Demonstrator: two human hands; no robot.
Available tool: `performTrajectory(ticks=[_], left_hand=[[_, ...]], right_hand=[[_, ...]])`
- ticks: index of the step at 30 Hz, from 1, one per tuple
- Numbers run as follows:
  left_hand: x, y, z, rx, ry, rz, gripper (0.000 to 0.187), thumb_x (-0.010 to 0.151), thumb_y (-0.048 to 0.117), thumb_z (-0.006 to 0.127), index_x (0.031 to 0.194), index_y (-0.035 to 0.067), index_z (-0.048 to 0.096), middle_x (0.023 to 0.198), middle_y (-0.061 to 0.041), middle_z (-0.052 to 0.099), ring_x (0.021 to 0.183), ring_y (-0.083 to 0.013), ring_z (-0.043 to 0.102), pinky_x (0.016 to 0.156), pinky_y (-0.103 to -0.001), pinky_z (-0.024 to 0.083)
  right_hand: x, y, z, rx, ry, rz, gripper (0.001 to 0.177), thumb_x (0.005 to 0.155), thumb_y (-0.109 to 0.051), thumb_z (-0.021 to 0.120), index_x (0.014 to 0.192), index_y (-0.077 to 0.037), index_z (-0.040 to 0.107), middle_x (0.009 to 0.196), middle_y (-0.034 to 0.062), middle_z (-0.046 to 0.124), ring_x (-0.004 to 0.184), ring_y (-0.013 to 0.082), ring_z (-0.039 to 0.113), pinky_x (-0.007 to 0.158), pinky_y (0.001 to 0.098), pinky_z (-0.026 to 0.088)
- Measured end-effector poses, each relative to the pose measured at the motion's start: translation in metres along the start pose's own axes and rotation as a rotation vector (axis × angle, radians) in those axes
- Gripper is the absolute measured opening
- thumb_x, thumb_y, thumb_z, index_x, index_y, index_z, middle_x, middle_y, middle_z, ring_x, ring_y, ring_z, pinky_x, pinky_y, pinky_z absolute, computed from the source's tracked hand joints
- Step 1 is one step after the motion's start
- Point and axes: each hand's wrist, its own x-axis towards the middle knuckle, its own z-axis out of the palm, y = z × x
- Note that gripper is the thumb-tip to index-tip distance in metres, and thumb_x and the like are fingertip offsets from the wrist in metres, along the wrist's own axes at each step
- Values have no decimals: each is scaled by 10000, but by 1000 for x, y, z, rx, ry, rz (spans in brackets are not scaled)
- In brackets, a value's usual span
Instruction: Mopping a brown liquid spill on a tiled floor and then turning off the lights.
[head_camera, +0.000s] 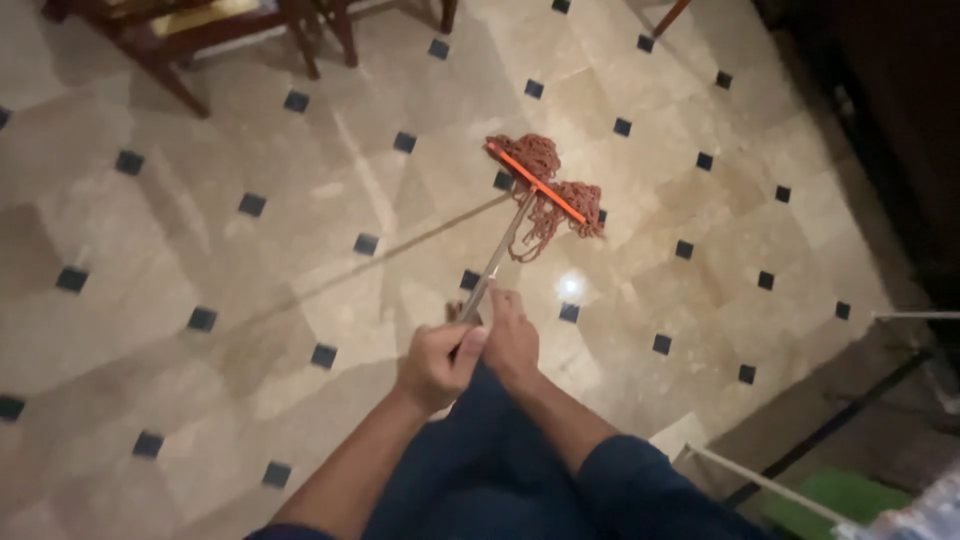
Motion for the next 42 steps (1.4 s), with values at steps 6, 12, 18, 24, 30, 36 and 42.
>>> performTrajectory(ticks=[6,12,18,24,30,36,42], left_hand=[[208,-22,70,25,-12,131,424,1020,309,609,716,14,630,627,-205,562,504,-284,567,505,-401,432],[327,-27,78,-56,52,153,369,1013,313,614,812,16,702,619,-179,598,507,-201,578,501,-379,454],[238,-46,77,-55,88,179,328,1017,239,608,796,10,685,656,-195,612,563,-237,617,519,-390,451],[60,-4,0,-7,106,-30,425,1004,259,609,669,-2,601,542,-172,525,451,-212,519,474,-394,401],[-140,11,-98,123,226,-208,444,982,231,635,622,-11,538,515,-147,438,437,-173,407,442,-394,343],[-299,21,-168,164,394,-429,382,921,226,633,597,24,620,431,-44,508,395,-119,486,400,-347,394],[-265,30,-181,-281,445,76,417,1020,124,528,618,13,523,497,-67,500,443,-165,455,467,-361,398]], right_hand=[[137,91,-49,34,107,171,614,990,-309,572,1560,-140,419,1380,185,554,1000,435,675,787,515,570],[243,123,-103,-60,82,111,888,893,-426,726,1595,-130,270,1419,211,516,1114,437,639,851,520,558],[252,131,-62,-10,-60,42,962,827,-454,773,1573,-98,281,1430,226,528,1228,429,596,975,514,518],[147,60,29,-53,-357,-1,581,897,-514,702,1307,-112,611,1361,300,529,1170,462,603,978,506,512],[-7,-90,82,-54,-473,-265,368,901,-449,664,966,-93,735,1038,259,639,956,429,654,859,514,532],[-96,-222,89,-63,-747,-533,346,960,-393,597,843,-94,725,923,184,698,931,392,679,806,510,553],[-73,-249,69,-57,-724,-521,253,957,-326,593,860,-137,730,986,133,713,886,387,702,773,529,542]])
